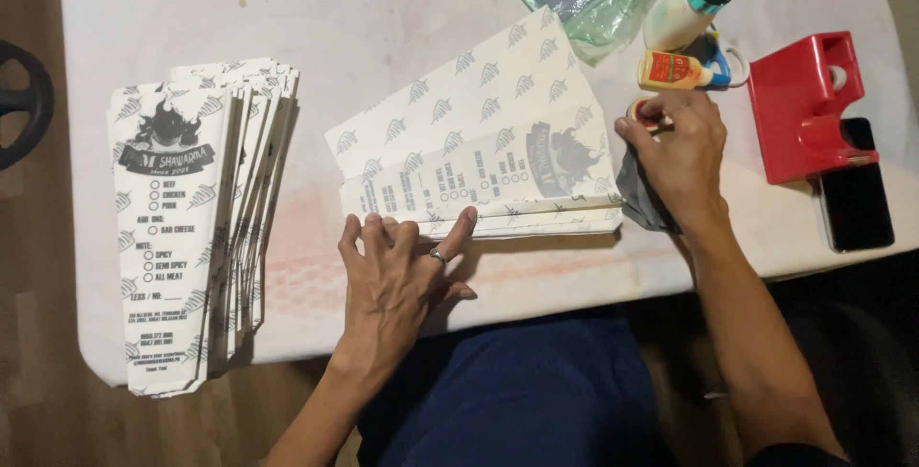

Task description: Folding and stacking paper food wrappers at a table.

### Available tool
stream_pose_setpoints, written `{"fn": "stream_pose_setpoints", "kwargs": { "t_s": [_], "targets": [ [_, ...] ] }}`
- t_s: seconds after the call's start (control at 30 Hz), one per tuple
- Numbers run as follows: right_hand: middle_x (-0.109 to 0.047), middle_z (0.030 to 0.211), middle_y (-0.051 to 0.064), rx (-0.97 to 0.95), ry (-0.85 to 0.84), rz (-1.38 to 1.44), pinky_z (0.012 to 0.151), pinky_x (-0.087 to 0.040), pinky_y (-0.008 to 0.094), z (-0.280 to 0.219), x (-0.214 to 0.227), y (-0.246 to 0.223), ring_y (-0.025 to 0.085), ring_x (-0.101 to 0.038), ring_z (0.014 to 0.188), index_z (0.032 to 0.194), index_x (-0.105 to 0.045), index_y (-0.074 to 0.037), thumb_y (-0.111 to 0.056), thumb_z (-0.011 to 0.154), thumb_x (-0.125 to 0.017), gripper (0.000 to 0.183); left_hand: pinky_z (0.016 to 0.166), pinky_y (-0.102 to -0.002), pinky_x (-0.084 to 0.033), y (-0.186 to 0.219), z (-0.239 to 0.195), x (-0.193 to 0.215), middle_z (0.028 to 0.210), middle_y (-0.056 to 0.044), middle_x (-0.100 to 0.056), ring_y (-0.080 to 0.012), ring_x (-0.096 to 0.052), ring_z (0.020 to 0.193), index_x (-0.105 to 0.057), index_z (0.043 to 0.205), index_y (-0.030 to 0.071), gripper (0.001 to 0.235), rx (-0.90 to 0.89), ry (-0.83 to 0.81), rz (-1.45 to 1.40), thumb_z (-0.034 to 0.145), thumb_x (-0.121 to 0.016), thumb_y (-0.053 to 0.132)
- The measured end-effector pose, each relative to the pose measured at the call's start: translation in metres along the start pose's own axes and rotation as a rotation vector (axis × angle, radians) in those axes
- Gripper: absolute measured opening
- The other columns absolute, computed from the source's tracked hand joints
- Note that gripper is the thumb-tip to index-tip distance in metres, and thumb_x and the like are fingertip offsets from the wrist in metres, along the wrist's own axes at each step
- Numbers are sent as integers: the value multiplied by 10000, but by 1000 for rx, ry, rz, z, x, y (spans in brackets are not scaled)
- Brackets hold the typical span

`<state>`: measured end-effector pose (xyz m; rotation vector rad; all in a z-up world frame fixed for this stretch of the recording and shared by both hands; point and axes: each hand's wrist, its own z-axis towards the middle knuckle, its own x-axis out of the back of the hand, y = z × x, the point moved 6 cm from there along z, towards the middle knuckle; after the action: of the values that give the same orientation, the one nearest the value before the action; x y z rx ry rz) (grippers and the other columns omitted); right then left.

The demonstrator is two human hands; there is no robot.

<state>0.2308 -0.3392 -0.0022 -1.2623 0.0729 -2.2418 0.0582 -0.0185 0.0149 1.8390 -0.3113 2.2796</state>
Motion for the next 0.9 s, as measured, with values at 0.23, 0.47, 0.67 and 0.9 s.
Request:
{"fn": "stream_pose_setpoints", "kwargs": {
  "t_s": [0.23,0.47,0.67,0.9],
  "targets": [
    [-735,1138,125,31,-114,246,1008,-495,375,24,58,-114,290,-683,1130,1040,-731,-30,93,887,-812,213,1000,-587,-450,2,0,3,1084,-124,-570,-363,-530,1087,-203,1610,454,1051,-17,-38,220,753,-554,951],
    [-684,1283,220,493,-456,532,1002,-499,483,-21,15,-181,353,-659,1144,1216,-666,12,-128,942,-740,317,1025,-589,-424,2,-4,-1,1109,-76,-567,-368,-521,1114,-175,1624,449,965,-3,-51,163,837,-508,897],
    [-728,1222,171,322,-395,425,973,-521,409,-26,61,-115,285,-712,1099,1141,-718,-7,-73,852,-826,315,1019,-596,-446,1,-4,-5,1112,-104,-547,-361,-518,1128,-152,1629,435,1028,5,-19,183,815,-559,914],
    [-709,1189,228,461,-338,595,958,-522,463,-24,20,-170,353,-708,1072,1100,-701,33,-88,911,-786,239,1037,-621,-414,3,-3,1,1140,-127,-547,-402,-521,1143,-200,1621,425,940,4,5,174,861,-517,878]
  ]
}}
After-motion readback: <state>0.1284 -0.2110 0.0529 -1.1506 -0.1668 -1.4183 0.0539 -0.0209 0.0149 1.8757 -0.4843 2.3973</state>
